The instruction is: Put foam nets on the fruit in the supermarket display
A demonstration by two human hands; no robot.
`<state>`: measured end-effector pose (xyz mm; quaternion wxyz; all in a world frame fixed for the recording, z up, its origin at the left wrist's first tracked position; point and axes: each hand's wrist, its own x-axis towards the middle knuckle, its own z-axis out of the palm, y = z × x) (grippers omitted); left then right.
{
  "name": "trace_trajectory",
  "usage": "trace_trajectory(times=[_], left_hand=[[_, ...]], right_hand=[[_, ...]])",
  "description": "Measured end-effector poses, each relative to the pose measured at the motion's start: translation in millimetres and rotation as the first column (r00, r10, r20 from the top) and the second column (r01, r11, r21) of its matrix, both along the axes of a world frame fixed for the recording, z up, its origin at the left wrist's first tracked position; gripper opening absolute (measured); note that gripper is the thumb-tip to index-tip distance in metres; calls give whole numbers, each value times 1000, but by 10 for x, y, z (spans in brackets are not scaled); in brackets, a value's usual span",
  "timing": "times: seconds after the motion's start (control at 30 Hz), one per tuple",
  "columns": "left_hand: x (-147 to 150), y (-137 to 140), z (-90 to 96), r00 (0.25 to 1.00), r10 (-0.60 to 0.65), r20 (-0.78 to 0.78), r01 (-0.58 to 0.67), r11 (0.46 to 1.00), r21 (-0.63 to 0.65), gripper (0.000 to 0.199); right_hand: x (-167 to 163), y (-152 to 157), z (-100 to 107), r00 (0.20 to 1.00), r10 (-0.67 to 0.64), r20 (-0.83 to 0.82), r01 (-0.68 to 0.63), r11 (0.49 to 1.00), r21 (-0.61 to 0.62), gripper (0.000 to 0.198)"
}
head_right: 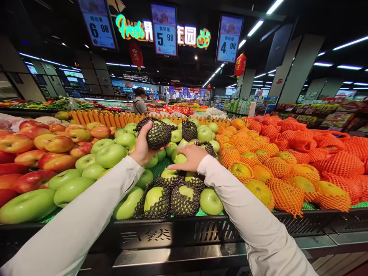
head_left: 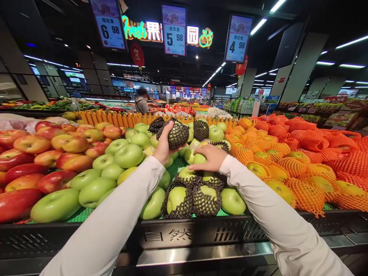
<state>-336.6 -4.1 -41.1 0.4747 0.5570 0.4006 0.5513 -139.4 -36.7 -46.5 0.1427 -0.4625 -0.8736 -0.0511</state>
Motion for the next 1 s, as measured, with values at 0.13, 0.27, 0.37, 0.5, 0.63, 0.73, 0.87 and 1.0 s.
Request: trace_trajectory(times=[0.13,0.27,0.37,0.5,0.63,0.73,0.87,1.0], left_hand=[[26,2,-48,999,-51,17,51,999,18,77],[80,-42,-121,967,-243,-72,251,956,149,75],[71,-91,-119,924,-233,-303,317,910,267,78],[-18,-104,-49,854,21,-520,157,942,296,75],[-124,-88,34,521,344,-781,-81,931,356,65],[-207,-86,59,143,348,-927,-116,936,333,37],[-267,-121,60,5,282,-959,-10,959,282,45],[-181,-213,50,-180,262,-948,20,965,263,64]], right_hand=[[-67,49,-58,933,22,-359,9,996,84,82],[-97,130,-140,792,213,-573,-96,969,228,114],[-97,164,-190,785,270,-558,-110,946,304,110],[-84,172,-208,806,224,-548,12,919,394,103],[-79,164,-196,777,167,-608,146,890,431,97],[-86,157,-194,713,124,-690,246,878,411,106],[-90,138,-187,693,85,-716,292,875,385,113],[-93,116,-171,694,78,-716,286,882,374,101]])
